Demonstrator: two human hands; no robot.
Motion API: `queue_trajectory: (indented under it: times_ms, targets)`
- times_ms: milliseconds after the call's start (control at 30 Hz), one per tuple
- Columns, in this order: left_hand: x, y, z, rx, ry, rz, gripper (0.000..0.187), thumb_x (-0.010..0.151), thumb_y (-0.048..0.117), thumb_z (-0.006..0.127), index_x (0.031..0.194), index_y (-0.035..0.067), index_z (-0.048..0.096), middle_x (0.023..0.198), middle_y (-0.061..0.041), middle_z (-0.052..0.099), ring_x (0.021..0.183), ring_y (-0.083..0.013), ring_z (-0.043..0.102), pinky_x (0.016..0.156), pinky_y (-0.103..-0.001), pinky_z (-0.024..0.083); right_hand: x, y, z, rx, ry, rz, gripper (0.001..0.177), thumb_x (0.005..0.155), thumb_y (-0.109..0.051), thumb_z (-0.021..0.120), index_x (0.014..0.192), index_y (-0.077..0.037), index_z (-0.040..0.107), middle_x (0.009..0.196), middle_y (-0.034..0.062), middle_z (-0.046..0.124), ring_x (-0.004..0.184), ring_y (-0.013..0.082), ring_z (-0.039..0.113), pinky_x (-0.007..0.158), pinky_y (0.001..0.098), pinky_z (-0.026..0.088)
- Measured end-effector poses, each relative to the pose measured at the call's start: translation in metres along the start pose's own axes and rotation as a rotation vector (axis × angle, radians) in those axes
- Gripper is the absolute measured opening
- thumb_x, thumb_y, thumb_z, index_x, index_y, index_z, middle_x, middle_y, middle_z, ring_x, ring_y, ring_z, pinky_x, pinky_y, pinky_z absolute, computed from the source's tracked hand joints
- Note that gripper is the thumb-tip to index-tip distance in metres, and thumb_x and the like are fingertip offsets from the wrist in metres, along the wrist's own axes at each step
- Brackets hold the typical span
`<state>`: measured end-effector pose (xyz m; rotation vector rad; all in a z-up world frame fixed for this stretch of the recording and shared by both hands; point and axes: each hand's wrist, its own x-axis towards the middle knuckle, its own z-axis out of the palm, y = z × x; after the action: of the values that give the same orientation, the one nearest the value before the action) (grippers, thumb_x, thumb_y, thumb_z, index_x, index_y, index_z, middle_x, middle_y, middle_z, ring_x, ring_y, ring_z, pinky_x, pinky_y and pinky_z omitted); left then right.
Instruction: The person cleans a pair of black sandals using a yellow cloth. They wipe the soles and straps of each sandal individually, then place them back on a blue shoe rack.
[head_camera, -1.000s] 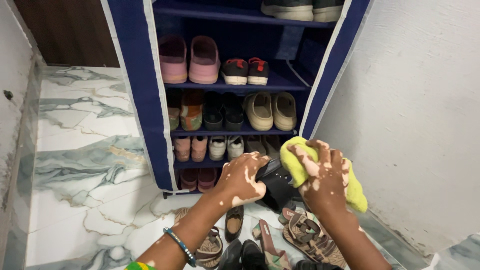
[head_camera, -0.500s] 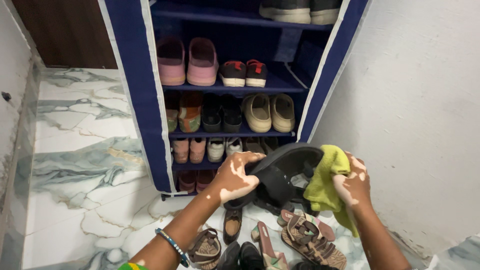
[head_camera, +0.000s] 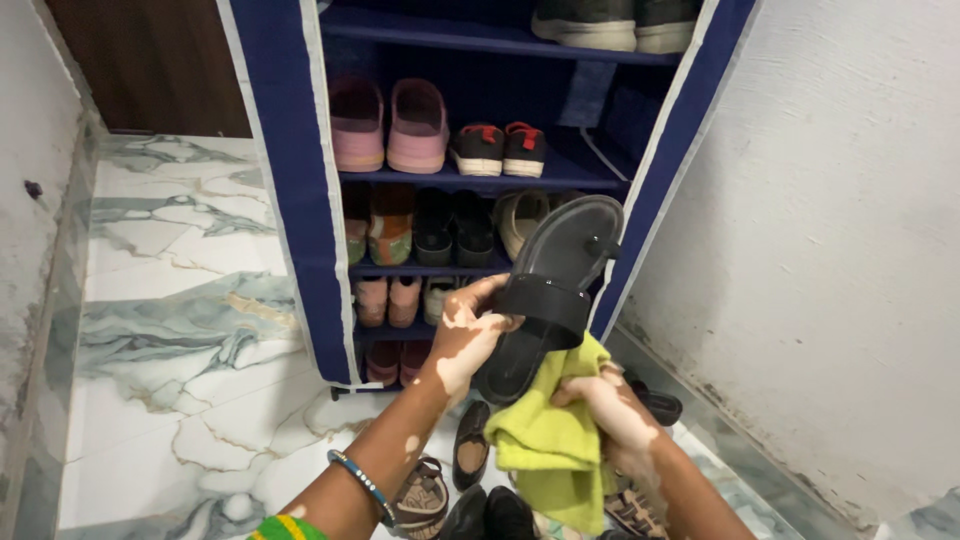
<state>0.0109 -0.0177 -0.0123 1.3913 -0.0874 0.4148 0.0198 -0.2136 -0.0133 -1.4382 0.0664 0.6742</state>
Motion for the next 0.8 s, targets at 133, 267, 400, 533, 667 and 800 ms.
queue_trajectory:
  times_ms: [133, 267, 400, 533, 667, 800]
  targets:
    - [-0.004, -0.003, -0.003, 0.14, 0.11, 0.098, 0.045, 0.078, -0.005, 0.07, 0.123, 0.001, 0.068, 0.112, -0.007, 0.076, 0.104, -0.0154, 0.07, 0.092, -0.029, 0.053, 0.0, 0.009, 0.014, 0.06, -0.039, 0.059, 0.034, 0.076, -0.002, 0.058, 0.109, 0.002, 0.066, 0.099, 0.0171, 0.072, 0.088, 0.03, 0.073, 0.084, 0.0437, 0.06]
    - [-0.008, -0.003, -0.004, 0.292, 0.208, 0.209, 0.049, 0.078, -0.003, 0.071, 0.127, 0.001, 0.064, 0.111, -0.011, 0.075, 0.105, -0.0195, 0.071, 0.093, -0.031, 0.053, -0.002, 0.013, 0.025, 0.206, -0.092, 0.234, 0.04, 0.077, -0.01, 0.058, 0.114, 0.004, 0.066, 0.102, 0.0204, 0.075, 0.089, 0.0314, 0.074, 0.085, 0.0431, 0.062]
    - [-0.004, -0.008, -0.011, 0.365, 0.254, 0.38, 0.051, 0.078, -0.005, 0.068, 0.128, -0.003, 0.059, 0.118, -0.014, 0.071, 0.111, -0.022, 0.069, 0.097, -0.034, 0.052, -0.006, 0.009, 0.022, 0.229, -0.199, 0.36, 0.047, 0.073, -0.013, 0.06, 0.116, 0.004, 0.065, 0.101, 0.0225, 0.076, 0.085, 0.0317, 0.073, 0.081, 0.043, 0.062]
    - [0.002, -0.025, -0.015, 0.185, 0.311, 0.199, 0.044, 0.08, -0.002, 0.07, 0.123, 0.0, 0.061, 0.112, -0.011, 0.074, 0.105, -0.0194, 0.07, 0.093, -0.031, 0.053, 0.004, 0.007, 0.006, -0.029, -0.029, 0.197, 0.048, 0.074, -0.006, 0.063, 0.121, 0.0, 0.061, 0.104, 0.0209, 0.072, 0.086, 0.0319, 0.072, 0.082, 0.0449, 0.061]
    - [0.002, -0.051, -0.022, -0.198, 0.313, -0.232, 0.037, 0.08, -0.002, 0.068, 0.116, 0.003, 0.068, 0.106, -0.009, 0.073, 0.098, -0.0194, 0.069, 0.085, -0.033, 0.055, 0.026, 0.009, -0.024, -0.136, 0.168, 0.072, 0.058, 0.073, -0.001, 0.062, 0.13, -0.004, 0.054, 0.11, 0.0229, 0.068, 0.086, 0.0335, 0.07, 0.08, 0.0457, 0.061]
    - [0.004, -0.084, -0.025, -0.461, 0.262, -0.468, 0.03, 0.079, -0.002, 0.067, 0.109, 0.001, 0.071, 0.1, -0.009, 0.072, 0.094, -0.0222, 0.068, 0.079, -0.039, 0.056, 0.049, 0.019, -0.058, -0.129, 0.233, -0.08, 0.059, 0.075, -0.005, 0.061, 0.133, 0.004, 0.055, 0.111, 0.0203, 0.07, 0.09, 0.0299, 0.074, 0.075, 0.0411, 0.064]
